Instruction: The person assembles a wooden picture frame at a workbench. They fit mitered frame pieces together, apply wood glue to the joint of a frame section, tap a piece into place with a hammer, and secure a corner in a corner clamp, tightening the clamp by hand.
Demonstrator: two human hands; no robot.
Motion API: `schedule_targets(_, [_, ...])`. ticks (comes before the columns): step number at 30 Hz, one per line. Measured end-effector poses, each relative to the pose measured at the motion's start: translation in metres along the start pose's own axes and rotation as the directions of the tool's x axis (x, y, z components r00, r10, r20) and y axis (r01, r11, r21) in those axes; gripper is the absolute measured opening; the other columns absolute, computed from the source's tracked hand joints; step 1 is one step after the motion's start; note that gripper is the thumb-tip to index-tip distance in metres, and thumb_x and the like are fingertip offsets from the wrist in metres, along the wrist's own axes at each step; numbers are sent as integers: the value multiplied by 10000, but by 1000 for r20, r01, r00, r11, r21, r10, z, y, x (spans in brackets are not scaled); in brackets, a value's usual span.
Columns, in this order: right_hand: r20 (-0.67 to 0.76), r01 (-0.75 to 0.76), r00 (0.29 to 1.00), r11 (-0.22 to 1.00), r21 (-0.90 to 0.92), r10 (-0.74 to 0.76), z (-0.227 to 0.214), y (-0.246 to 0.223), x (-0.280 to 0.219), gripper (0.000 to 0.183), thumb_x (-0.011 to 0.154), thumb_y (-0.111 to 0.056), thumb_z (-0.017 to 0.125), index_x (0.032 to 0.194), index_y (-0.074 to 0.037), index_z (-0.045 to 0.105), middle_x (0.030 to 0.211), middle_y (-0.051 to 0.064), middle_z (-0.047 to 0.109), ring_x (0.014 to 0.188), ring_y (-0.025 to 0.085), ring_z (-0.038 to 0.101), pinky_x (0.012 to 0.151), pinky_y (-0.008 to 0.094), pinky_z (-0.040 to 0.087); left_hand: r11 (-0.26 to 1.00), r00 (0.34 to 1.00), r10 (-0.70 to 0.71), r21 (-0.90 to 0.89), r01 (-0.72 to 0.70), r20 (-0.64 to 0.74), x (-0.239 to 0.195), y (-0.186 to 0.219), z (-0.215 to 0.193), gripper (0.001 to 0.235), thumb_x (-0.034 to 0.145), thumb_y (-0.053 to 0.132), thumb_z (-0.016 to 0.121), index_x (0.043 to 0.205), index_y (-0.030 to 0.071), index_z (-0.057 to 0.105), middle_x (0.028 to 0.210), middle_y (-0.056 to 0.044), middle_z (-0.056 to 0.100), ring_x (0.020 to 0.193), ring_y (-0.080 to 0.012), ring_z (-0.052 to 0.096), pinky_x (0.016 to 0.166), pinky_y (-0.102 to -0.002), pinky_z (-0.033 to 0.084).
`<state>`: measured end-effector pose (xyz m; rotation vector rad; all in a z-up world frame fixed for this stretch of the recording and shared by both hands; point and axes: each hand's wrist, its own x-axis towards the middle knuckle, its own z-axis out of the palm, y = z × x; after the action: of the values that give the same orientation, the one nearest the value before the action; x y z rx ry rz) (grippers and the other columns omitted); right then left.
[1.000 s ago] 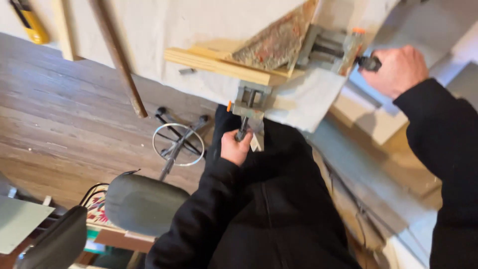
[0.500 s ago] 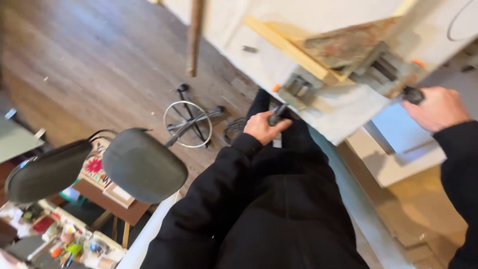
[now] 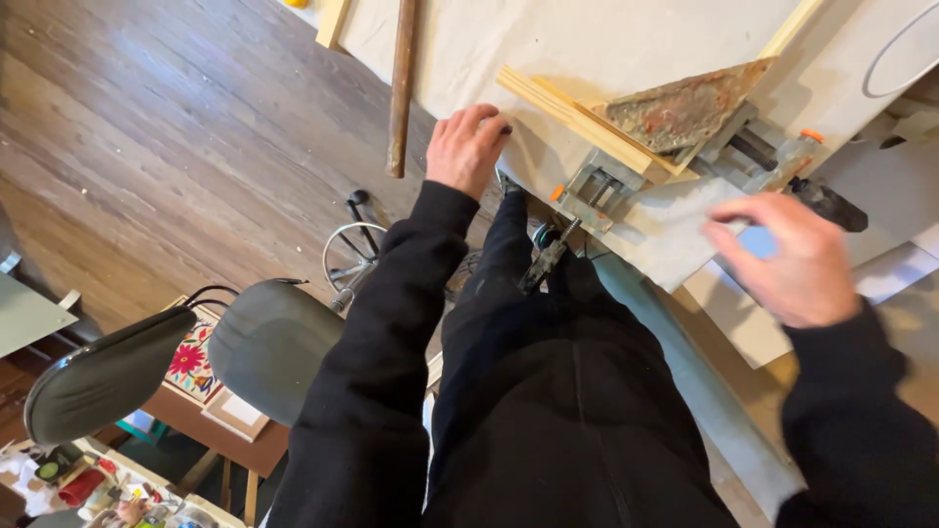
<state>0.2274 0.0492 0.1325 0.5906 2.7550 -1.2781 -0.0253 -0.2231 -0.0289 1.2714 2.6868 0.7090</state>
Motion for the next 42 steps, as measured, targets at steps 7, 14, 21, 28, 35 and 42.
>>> schedule_targets(7, [33, 317, 946, 944, 95, -321, 53, -80, 54, 305, 891, -96, 809, 1184, -43, 744, 1142, 110, 726, 987, 215, 719, 869, 321, 588, 324, 861, -205, -798, 509, 466, -39, 55, -61, 220, 917, 140, 800, 1108, 41, 750, 976, -49, 781, 889, -108, 742, 843, -271, 605])
schedule_targets(14, [89, 373, 911, 897, 236, -402, 65, -106, 66, 268, 876, -20, 816, 1136, -55, 767, 1038, 72, 724, 887, 187, 727, 777, 291, 593, 40, 830, 4, -830, 557, 557, -44, 65, -98, 205, 979, 127, 757, 1131, -11, 759, 957, -39, 754, 861, -96, 690, 796, -268, 579])
schedule_targets(21, [81, 392, 904, 889, 239, -420, 65, -108, 62, 238, 861, -18, 826, 1092, -37, 772, 1004, 69, 721, 855, 178, 723, 752, 282, 591, -37, 764, 77, -764, 644, 640, -40, 66, -112, 186, 979, 136, 731, 1098, -5, 750, 936, -33, 746, 834, -101, 709, 778, -274, 602])
schedule_targets(28, [36, 316, 936, 883, 348, -349, 70, -102, 57, 216, 864, 5, 826, 1067, -40, 770, 1005, 64, 725, 847, 146, 720, 742, 258, 589, -26, 800, 57, -800, 600, 598, -39, 73, -112, 139, 981, 81, 742, 1073, -23, 740, 950, -46, 733, 863, -106, 694, 800, -276, 589])
schedule_targets(35, [29, 223, 961, 831, 509, -276, 70, -92, 56, 220, 832, 21, 833, 1034, -38, 768, 991, 73, 738, 846, 152, 718, 745, 257, 579, -236, 778, 80, -747, 622, 623, -46, 80, -93, 161, 988, 73, 714, 1116, -24, 716, 1031, -79, 731, 909, -146, 715, 821, -320, 617])
schedule_targets(42, [-31, 184, 980, 834, 520, -197, 75, -80, 52, 172, 845, 56, 811, 979, -18, 732, 987, 76, 723, 846, 151, 721, 757, 275, 585, -431, 729, 14, -654, 622, 684, -44, 71, -75, 172, 974, 71, 720, 1113, -31, 723, 1032, -106, 737, 906, -176, 722, 815, -377, 638])
